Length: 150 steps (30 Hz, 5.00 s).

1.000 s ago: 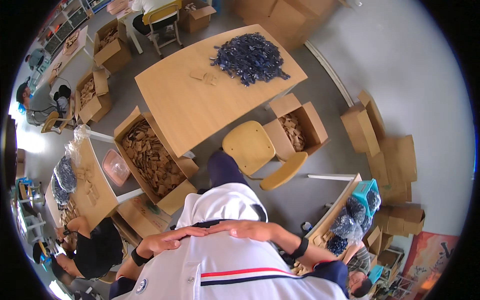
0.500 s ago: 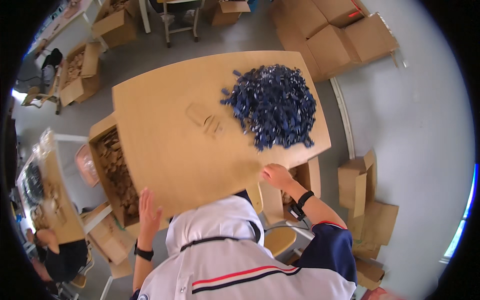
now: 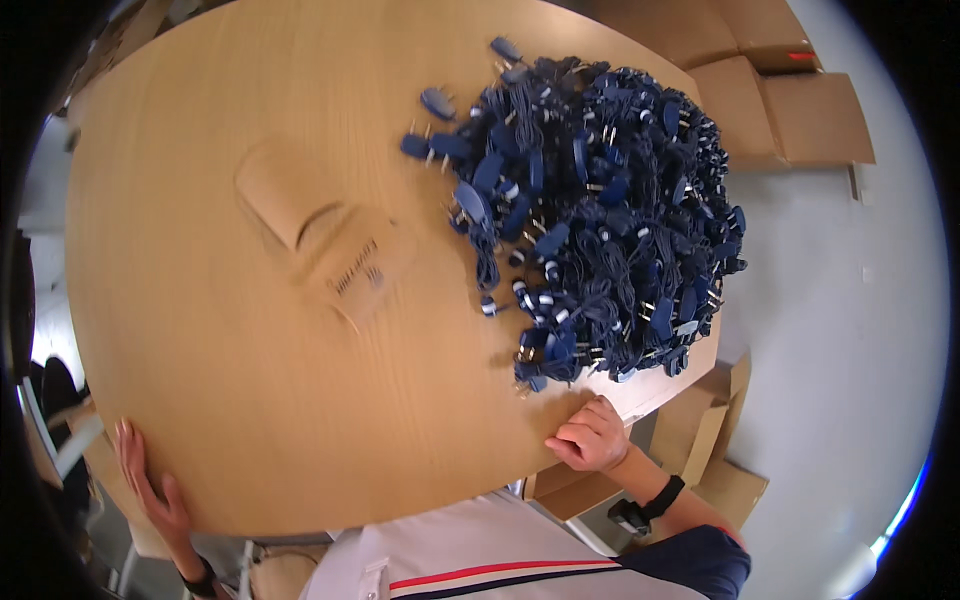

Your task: Placing folded blue lanyards into cardboard sleeves and then into a basket.

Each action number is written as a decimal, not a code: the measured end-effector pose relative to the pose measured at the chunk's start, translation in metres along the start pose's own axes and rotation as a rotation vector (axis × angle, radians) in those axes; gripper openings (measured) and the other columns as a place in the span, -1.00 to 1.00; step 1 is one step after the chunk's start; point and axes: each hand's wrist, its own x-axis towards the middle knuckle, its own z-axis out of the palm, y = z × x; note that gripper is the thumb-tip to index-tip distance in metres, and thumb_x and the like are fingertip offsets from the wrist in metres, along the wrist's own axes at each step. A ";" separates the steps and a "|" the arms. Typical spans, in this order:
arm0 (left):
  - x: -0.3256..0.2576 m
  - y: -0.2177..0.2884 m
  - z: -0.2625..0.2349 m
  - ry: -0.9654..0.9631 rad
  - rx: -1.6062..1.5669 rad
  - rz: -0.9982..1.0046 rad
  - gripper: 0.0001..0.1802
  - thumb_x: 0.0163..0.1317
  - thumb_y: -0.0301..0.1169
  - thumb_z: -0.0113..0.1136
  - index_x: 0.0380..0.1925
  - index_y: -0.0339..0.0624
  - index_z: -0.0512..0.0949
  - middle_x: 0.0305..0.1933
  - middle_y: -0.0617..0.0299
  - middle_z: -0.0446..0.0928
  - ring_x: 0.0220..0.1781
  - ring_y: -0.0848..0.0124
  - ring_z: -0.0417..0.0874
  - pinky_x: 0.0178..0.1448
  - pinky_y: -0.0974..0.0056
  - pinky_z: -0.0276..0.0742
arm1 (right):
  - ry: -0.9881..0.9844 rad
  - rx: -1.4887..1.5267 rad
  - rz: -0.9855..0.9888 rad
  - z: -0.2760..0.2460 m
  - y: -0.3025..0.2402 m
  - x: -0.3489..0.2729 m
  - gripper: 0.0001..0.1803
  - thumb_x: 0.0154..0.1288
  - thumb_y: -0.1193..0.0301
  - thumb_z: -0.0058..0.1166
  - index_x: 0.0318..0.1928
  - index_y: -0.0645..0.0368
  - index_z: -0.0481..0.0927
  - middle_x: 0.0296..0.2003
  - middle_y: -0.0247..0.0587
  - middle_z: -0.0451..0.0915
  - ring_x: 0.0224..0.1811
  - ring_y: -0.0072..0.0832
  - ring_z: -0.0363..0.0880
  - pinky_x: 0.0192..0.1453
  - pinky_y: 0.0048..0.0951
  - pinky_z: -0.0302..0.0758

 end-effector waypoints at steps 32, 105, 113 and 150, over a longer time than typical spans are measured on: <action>0.175 0.214 0.094 0.126 0.002 0.172 -0.39 0.33 0.01 -0.04 0.27 -0.08 0.33 0.47 0.12 0.13 0.53 0.01 -0.01 0.51 -0.17 -0.10 | 0.102 -0.498 0.185 -0.012 -0.021 0.260 -0.70 0.09 0.31 0.30 -0.23 0.26 0.67 -0.17 0.04 0.63 -0.06 -0.05 0.62 0.02 -0.14 0.56; 0.020 0.262 0.035 0.046 -0.415 0.475 -0.60 0.30 -0.41 0.02 0.11 -0.28 0.33 0.12 0.03 0.47 0.11 0.07 0.52 0.18 0.08 0.42 | 0.619 0.437 -0.363 -0.039 -0.142 0.037 -0.80 0.29 0.64 0.08 -0.08 0.44 0.54 -0.17 0.09 0.64 -0.09 -0.30 0.66 -0.02 -0.46 0.57; 0.053 0.263 0.061 0.054 0.005 0.397 -0.74 0.19 -0.53 0.05 -0.10 -0.31 0.42 -0.02 0.04 0.50 -0.02 0.15 0.56 -0.02 0.15 0.50 | 0.721 0.597 -0.572 -0.067 -0.132 0.064 -0.64 0.34 0.62 0.05 0.09 0.47 0.30 -0.19 0.16 0.60 -0.10 -0.26 0.65 -0.08 -0.42 0.64; -0.033 0.287 0.027 -0.477 -1.610 0.197 -0.63 0.12 -0.45 0.37 -0.07 -0.35 0.56 -0.24 0.23 0.64 -0.23 0.54 0.60 -0.08 0.35 0.50 | 0.381 0.352 -0.558 -0.042 -0.156 0.054 -0.79 0.30 0.49 0.15 -0.14 0.41 0.60 -0.23 0.08 0.60 -0.15 -0.27 0.61 -0.06 -0.35 0.59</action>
